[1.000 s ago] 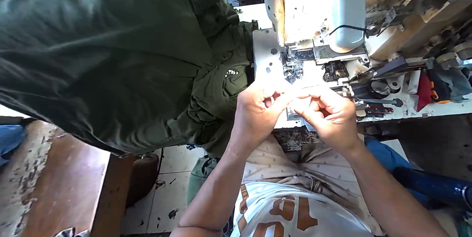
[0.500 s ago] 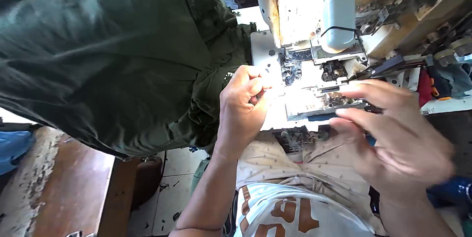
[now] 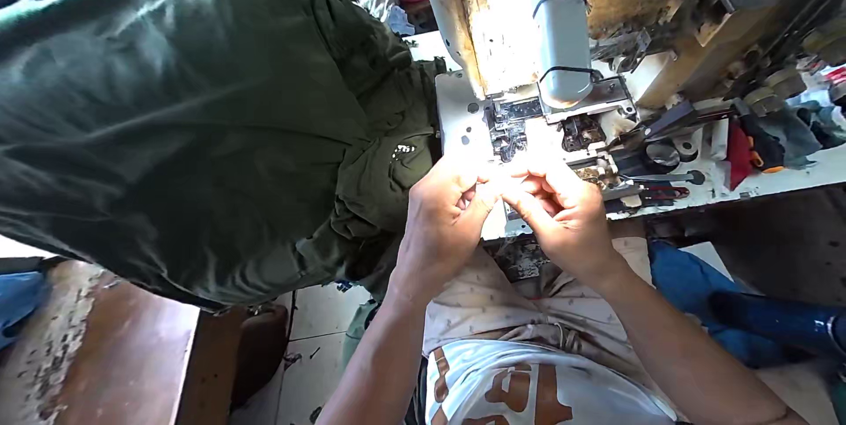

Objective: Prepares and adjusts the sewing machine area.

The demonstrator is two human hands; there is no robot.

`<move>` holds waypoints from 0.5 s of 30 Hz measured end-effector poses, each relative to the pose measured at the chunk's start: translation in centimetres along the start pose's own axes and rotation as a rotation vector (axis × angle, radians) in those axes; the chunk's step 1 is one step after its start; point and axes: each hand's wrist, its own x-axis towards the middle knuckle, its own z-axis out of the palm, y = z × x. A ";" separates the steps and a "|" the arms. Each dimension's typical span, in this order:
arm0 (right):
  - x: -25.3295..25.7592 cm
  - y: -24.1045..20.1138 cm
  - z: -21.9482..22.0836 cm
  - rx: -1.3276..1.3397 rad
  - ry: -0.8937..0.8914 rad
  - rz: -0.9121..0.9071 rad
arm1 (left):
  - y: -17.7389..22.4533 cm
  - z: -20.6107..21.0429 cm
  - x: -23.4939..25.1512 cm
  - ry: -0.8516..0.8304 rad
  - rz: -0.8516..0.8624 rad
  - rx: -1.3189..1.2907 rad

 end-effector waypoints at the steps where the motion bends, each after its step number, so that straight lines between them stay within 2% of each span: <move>1: 0.1 0.3 -0.1 -0.037 -0.009 -0.049 | -0.3 0.2 0.0 -0.024 -0.037 -0.006; 5: 0.5 0.8 -0.5 -0.125 -0.006 -0.136 | -0.9 1.2 0.4 -0.055 -0.095 -0.017; 15: 1.8 1.4 -0.8 -0.104 0.032 -0.150 | -1.6 2.8 2.6 0.049 -0.017 -0.128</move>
